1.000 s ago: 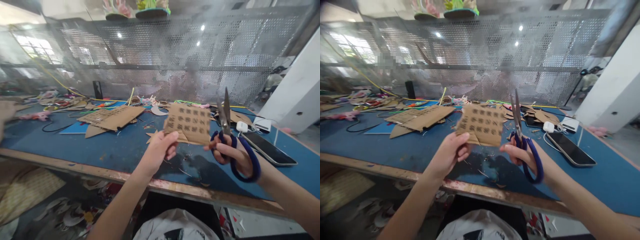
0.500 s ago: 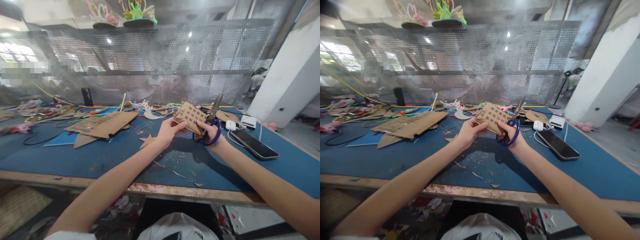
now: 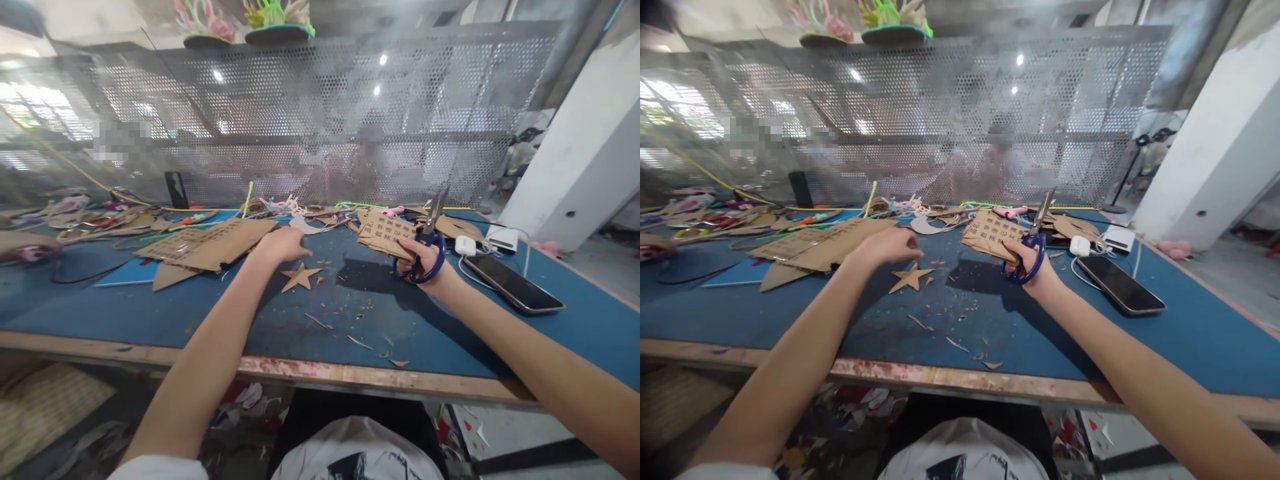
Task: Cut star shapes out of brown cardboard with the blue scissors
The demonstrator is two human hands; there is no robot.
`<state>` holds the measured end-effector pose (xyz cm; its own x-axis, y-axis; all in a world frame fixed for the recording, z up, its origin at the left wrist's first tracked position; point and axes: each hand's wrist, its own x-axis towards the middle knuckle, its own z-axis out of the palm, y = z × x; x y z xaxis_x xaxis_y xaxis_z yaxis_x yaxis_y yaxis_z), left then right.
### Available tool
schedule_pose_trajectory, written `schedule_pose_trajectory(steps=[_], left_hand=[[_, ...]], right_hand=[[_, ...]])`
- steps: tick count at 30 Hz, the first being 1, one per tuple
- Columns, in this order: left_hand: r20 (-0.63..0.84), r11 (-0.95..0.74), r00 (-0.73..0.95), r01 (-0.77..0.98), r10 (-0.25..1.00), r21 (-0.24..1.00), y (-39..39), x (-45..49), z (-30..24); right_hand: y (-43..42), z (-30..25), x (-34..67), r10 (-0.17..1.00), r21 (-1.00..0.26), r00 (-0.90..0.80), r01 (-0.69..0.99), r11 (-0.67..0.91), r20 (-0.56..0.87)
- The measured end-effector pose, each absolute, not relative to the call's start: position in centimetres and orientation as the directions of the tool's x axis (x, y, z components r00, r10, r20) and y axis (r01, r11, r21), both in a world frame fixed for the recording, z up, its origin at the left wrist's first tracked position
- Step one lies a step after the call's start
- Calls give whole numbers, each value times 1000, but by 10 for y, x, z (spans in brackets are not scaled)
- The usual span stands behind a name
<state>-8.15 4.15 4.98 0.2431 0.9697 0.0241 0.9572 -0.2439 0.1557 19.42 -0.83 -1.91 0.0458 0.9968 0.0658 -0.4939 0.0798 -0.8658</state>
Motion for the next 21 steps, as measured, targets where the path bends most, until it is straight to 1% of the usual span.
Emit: schedule_pose_trajectory(steps=[2, 3, 5, 9, 11, 13, 15, 17, 19, 21], left_hand=[[-256, -197, 217, 975, 942, 99, 45, -95, 49], [-340, -187, 209, 978, 917, 96, 47, -99, 47], [-415, -192, 227, 974, 881, 123, 51, -102, 42], [-437, -232, 332, 935, 836, 267, 55, -102, 38], [-383, -245, 388, 896, 839, 371, 53, -101, 42], [-238, -273, 453, 800, 859, 535, 49, -98, 50], [-35, -306, 480, 613, 877, 729, 43, -90, 55], [110, -315, 466, 390, 878, 865, 37, -79, 56], [171, -308, 459, 243, 872, 920, 32, -65, 52], [212, -318, 447, 177, 869, 931, 28, -50, 44]], right_hand=[[-6, -20, 197, 997, -870, 39, -487, 82, 72], [-5, -20, 198, 997, -869, 38, -487, 83, 74], [-5, -19, 198, 996, -866, 44, -492, 88, 76], [-5, -17, 196, 994, -869, 68, -484, 105, 83], [-5, -16, 197, 992, -874, 86, -470, 121, 91], [-5, -15, 200, 988, -889, 110, -433, 145, 108], [-5, -15, 202, 981, -919, 139, -352, 179, 138], [-5, -14, 202, 970, -945, 169, -248, 213, 174], [-7, -12, 202, 958, -964, 196, -123, 237, 210], [-9, -11, 199, 951, -969, 193, -12, 248, 241]])
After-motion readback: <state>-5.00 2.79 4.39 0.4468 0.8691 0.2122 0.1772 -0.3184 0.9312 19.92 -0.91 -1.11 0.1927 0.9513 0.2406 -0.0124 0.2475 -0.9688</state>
